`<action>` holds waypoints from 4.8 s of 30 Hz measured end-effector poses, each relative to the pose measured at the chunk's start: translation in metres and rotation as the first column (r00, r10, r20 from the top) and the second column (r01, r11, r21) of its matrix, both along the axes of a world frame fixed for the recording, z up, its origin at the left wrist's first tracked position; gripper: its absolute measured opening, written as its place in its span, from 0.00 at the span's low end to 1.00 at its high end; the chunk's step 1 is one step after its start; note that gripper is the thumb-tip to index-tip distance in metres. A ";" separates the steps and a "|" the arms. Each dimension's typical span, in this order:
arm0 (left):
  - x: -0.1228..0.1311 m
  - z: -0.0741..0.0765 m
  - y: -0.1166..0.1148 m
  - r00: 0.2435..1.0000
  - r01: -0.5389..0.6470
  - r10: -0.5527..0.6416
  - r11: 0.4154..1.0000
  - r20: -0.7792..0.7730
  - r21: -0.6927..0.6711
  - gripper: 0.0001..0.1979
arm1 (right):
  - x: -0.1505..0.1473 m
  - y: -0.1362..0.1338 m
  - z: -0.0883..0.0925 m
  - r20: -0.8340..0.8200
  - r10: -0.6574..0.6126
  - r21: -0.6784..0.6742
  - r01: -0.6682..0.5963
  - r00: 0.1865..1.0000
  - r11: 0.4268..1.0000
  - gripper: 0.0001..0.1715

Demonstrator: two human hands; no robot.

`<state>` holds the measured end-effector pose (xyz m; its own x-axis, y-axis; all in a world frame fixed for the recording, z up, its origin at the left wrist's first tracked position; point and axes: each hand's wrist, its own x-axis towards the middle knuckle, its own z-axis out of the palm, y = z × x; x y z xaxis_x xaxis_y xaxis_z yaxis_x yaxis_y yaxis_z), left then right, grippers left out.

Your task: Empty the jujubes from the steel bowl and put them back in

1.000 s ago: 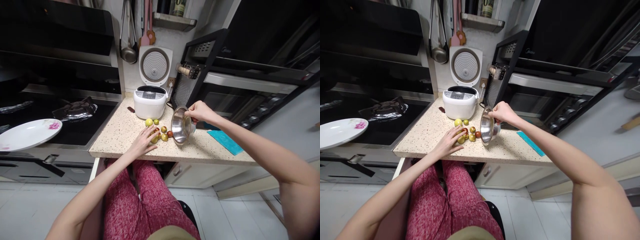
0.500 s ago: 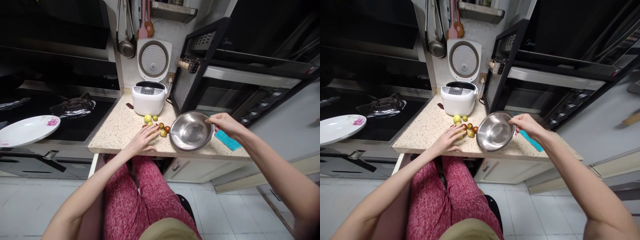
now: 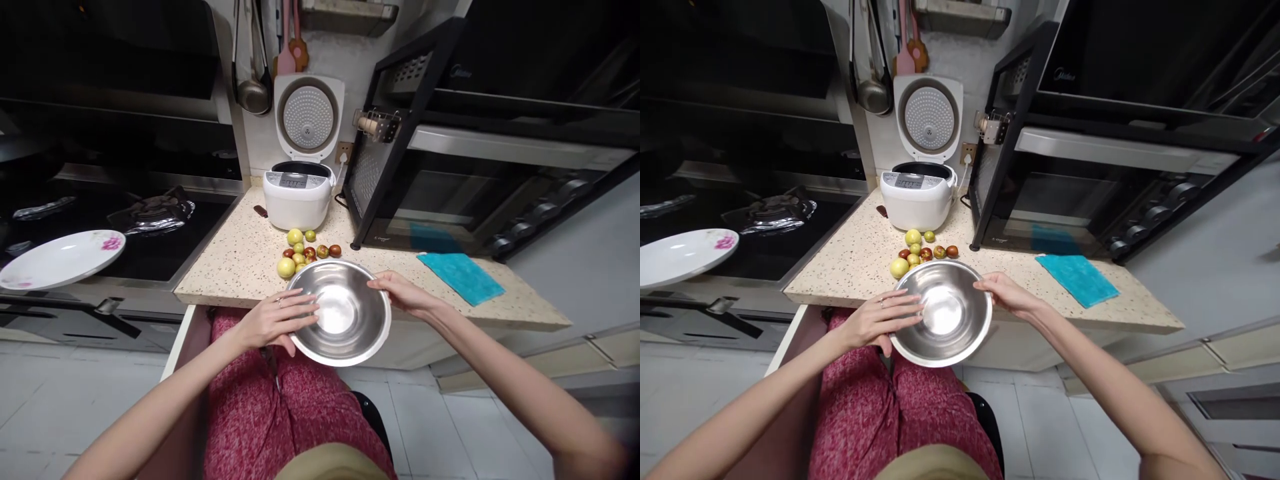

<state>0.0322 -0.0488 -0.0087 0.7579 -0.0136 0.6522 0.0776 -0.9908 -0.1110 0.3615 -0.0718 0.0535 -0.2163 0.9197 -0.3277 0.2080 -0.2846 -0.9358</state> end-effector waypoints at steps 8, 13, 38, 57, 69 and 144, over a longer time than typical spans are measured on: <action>-0.012 -0.006 -0.015 0.996 0.034 -0.038 0.998 0.084 0.054 0.25 | -0.020 0.028 -0.030 -0.172 0.209 -0.069 -0.224 0.963 0.972 0.28; -0.014 -0.003 -0.020 0.995 0.039 -0.045 0.997 0.093 0.066 0.22 | -0.019 0.041 -0.002 0.100 0.465 0.040 -0.470 0.880 0.882 0.29; -0.011 0.009 -0.016 0.992 0.014 -0.024 0.997 0.128 0.078 0.28 | -0.011 0.124 -0.009 0.587 -0.002 0.661 -0.477 0.810 0.579 0.16; -0.016 0.010 -0.018 0.994 0.004 -0.004 1.000 0.105 0.003 0.23 | -0.095 0.078 -0.002 0.745 0.523 0.416 -0.901 0.414 0.120 0.13; -0.025 0.005 -0.004 0.991 -0.037 0.048 0.995 0.124 -0.090 0.22 | -0.088 0.078 -0.006 0.680 0.531 0.454 -0.859 0.505 0.236 0.09; -0.024 -0.010 -0.007 0.988 -0.057 0.067 0.996 0.137 -0.073 0.19 | -0.059 0.083 0.005 0.635 0.555 0.462 -0.840 0.538 0.285 0.13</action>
<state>0.0078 -0.0553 -0.0191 0.6578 0.0793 0.7490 0.1493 -0.9884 -0.0265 0.3026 0.0116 0.0583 -0.9133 0.3985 0.0849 0.2803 0.7658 -0.5787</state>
